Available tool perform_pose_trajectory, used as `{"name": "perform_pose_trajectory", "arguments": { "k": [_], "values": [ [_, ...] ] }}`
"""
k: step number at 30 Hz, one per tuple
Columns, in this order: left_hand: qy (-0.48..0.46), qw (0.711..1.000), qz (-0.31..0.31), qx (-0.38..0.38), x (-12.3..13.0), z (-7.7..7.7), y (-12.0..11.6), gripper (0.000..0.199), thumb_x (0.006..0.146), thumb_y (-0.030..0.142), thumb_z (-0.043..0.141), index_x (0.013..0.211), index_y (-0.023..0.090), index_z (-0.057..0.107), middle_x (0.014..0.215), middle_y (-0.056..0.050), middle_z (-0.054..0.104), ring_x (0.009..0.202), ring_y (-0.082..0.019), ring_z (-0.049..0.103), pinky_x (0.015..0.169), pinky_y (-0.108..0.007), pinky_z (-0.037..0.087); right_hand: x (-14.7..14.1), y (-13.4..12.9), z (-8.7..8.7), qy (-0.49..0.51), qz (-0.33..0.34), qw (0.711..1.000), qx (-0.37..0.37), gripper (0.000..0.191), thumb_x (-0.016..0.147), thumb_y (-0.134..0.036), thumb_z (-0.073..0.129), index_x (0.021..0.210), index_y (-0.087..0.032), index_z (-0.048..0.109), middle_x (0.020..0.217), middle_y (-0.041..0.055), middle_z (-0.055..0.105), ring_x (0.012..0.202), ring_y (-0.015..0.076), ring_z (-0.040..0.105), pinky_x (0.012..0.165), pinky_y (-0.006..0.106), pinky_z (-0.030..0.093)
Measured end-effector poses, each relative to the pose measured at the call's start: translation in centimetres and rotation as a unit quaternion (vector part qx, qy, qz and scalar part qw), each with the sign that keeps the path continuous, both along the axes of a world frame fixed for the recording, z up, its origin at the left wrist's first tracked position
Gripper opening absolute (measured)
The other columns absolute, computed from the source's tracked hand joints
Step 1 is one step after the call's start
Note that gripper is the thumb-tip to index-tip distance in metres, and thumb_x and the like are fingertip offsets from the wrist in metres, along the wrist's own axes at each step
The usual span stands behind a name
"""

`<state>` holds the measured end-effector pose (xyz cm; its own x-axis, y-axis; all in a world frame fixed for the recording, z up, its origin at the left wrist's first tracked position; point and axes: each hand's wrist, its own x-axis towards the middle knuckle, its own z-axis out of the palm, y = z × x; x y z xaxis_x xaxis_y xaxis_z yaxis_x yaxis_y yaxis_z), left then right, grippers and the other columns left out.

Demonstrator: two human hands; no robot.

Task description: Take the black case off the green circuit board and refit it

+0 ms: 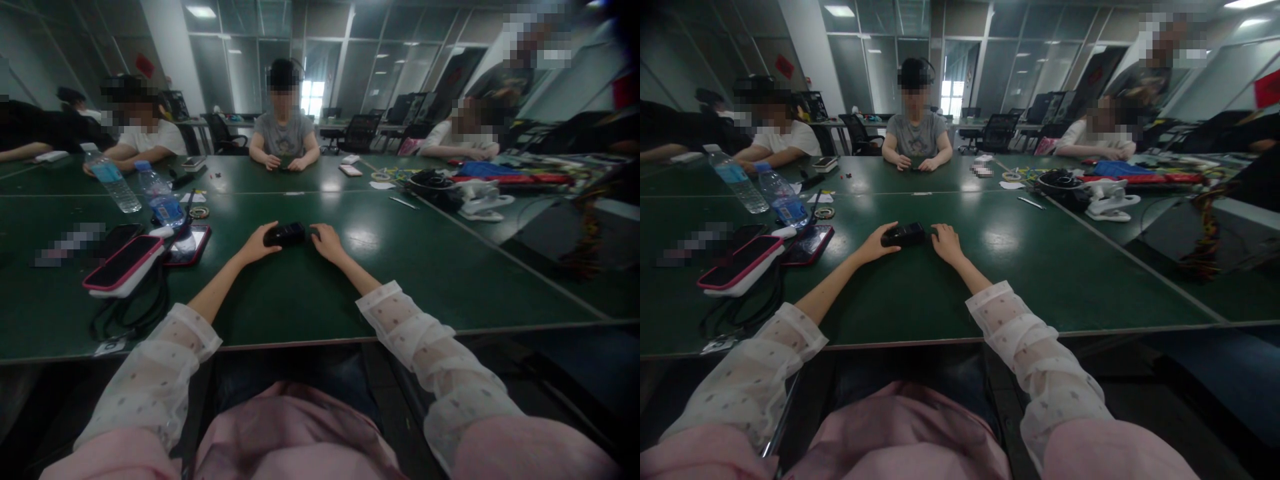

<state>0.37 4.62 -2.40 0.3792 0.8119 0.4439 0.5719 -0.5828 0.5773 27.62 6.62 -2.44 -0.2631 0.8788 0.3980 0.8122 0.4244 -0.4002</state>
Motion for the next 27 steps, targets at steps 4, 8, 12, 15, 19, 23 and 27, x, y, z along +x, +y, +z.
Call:
{"name": "perform_pose_trajectory", "arguments": {
  "k": [4,8,12,15,19,23,27],
  "values": [
    [-0.040,0.999,-0.011,-0.032,-0.1,-0.2,0.3,0.079,0.072,0.035,0.077,0.141,0.019,0.043,0.140,-0.017,0.052,0.127,-0.030,0.052,0.104,-0.051,0.042,-0.6,-0.3,0.6,0.113,0.019,0.993,0.021,0.037,0.092,-0.020,0.041,0.125,-0.017,0.056,0.123,0.0122,0.063,0.116,0.0244,0.056,0.101,0.044,0.044],
    [-0.062,0.996,-0.017,-0.056,-0.2,-0.6,0.6,0.077,0.070,0.035,0.079,0.138,0.019,0.046,0.135,-0.017,0.056,0.121,-0.029,0.057,0.102,-0.052,0.044,-1.4,-0.7,0.8,0.233,0.098,0.967,-0.031,0.038,0.096,-0.033,0.041,0.129,-0.018,0.052,0.126,0.0119,0.062,0.118,0.0209,0.058,0.099,0.039,0.048],
    [-0.078,0.995,-0.025,-0.061,-0.4,-0.7,0.8,0.075,0.068,0.033,0.080,0.135,0.018,0.049,0.133,-0.016,0.058,0.119,-0.029,0.059,0.102,-0.051,0.044,-1.7,-0.9,0.5,0.267,0.166,0.945,-0.086,0.054,0.089,-0.047,0.056,0.136,-0.021,0.047,0.134,0.0124,0.057,0.123,0.0225,0.056,0.101,0.041,0.048],
    [-0.083,0.995,-0.025,-0.057,-0.4,-0.7,0.7,0.074,0.068,0.032,0.080,0.134,0.020,0.051,0.134,-0.015,0.058,0.121,-0.029,0.058,0.103,-0.052,0.043,-1.6,-1.0,0.2,0.249,0.196,0.944,-0.089,0.067,0.080,-0.043,0.070,0.138,-0.023,0.044,0.135,0.0117,0.055,0.125,0.0243,0.055,0.103,0.045,0.047],
    [-0.085,0.994,-0.026,-0.063,-0.4,-0.5,0.6,0.075,0.066,0.032,0.081,0.134,0.019,0.051,0.133,-0.015,0.058,0.121,-0.029,0.058,0.103,-0.053,0.043,-1.4,-1.1,0.2,0.239,0.215,0.943,-0.085,0.071,0.076,-0.035,0.073,0.139,-0.023,0.042,0.137,0.0120,0.053,0.127,0.0249,0.052,0.103,0.046,0.047],
    [-0.081,0.994,-0.029,-0.068,-0.4,-0.3,0.4,0.075,0.067,0.033,0.081,0.135,0.019,0.051,0.133,-0.016,0.058,0.119,-0.029,0.059,0.102,-0.053,0.045,-1.5,-1.1,0.4,0.229,0.201,0.948,-0.088,0.069,0.076,-0.029,0.072,0.138,-0.022,0.042,0.134,0.0126,0.055,0.126,0.0255,0.053,0.103,0.047,0.047],
    [-0.085,0.993,-0.031,-0.075,-0.4,-0.3,0.3,0.071,0.070,0.035,0.079,0.133,0.019,0.052,0.131,-0.016,0.060,0.118,-0.028,0.059,0.101,-0.051,0.045,-1.5,-1.0,0.2,0.220,0.189,0.952,-0.092,0.066,0.076,-0.028,0.071,0.136,-0.023,0.043,0.132,0.0119,0.056,0.125,0.0261,0.054,0.103,0.050,0.046]
  ]
}}
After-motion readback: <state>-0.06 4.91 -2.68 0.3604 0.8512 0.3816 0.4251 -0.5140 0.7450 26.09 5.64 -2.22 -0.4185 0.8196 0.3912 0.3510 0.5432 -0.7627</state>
